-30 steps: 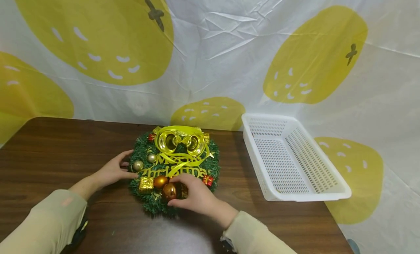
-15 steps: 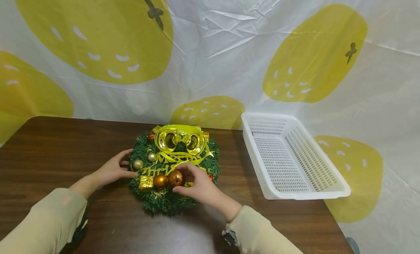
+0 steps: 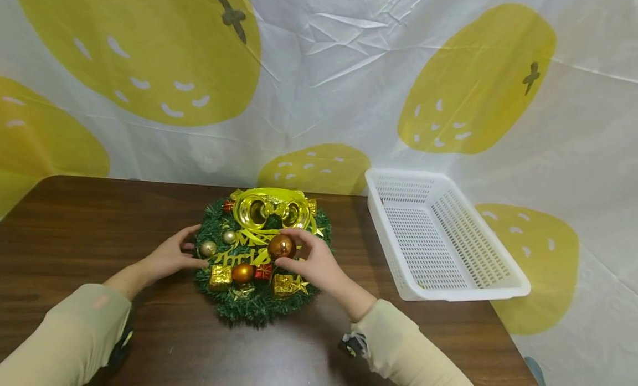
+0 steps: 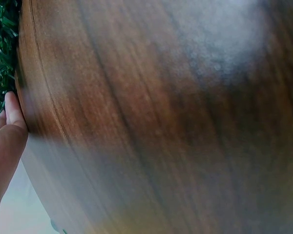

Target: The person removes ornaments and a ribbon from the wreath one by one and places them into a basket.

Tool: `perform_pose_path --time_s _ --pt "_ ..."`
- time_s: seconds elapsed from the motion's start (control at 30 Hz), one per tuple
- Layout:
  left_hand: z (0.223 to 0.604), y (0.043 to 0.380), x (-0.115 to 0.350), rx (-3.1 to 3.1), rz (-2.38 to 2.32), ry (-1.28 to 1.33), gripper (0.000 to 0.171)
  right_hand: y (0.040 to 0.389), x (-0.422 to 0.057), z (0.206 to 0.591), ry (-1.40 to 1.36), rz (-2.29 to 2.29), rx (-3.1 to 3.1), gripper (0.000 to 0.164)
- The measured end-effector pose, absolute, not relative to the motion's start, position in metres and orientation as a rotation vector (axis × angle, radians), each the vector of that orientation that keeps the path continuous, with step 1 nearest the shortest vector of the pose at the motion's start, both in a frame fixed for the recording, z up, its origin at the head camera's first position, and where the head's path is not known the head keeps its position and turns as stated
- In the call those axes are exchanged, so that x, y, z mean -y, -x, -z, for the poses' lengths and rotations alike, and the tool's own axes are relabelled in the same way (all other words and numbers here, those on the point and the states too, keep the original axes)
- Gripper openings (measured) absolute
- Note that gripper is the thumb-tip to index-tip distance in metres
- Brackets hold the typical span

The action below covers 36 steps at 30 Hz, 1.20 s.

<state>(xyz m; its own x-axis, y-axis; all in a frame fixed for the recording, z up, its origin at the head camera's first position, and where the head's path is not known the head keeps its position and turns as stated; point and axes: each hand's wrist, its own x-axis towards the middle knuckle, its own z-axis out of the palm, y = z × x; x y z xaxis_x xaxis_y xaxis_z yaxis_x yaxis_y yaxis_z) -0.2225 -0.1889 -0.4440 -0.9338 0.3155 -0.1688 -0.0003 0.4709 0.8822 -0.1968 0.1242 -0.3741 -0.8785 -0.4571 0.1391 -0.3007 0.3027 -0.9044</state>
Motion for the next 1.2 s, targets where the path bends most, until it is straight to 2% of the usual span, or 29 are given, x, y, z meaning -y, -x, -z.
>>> perform_pose_path --time_s 0.7,1.2 --pt "0.443 0.222 0.189 -2.416 -1.455 -0.278 0.099 0.214 -0.146 0.345 0.543 1.738 -2.411 0.051" --pt "0.442 0.223 0.189 -2.450 -1.352 -0.259 0.102 0.222 -0.165 0.326 0.539 1.791 -2.484 0.049"
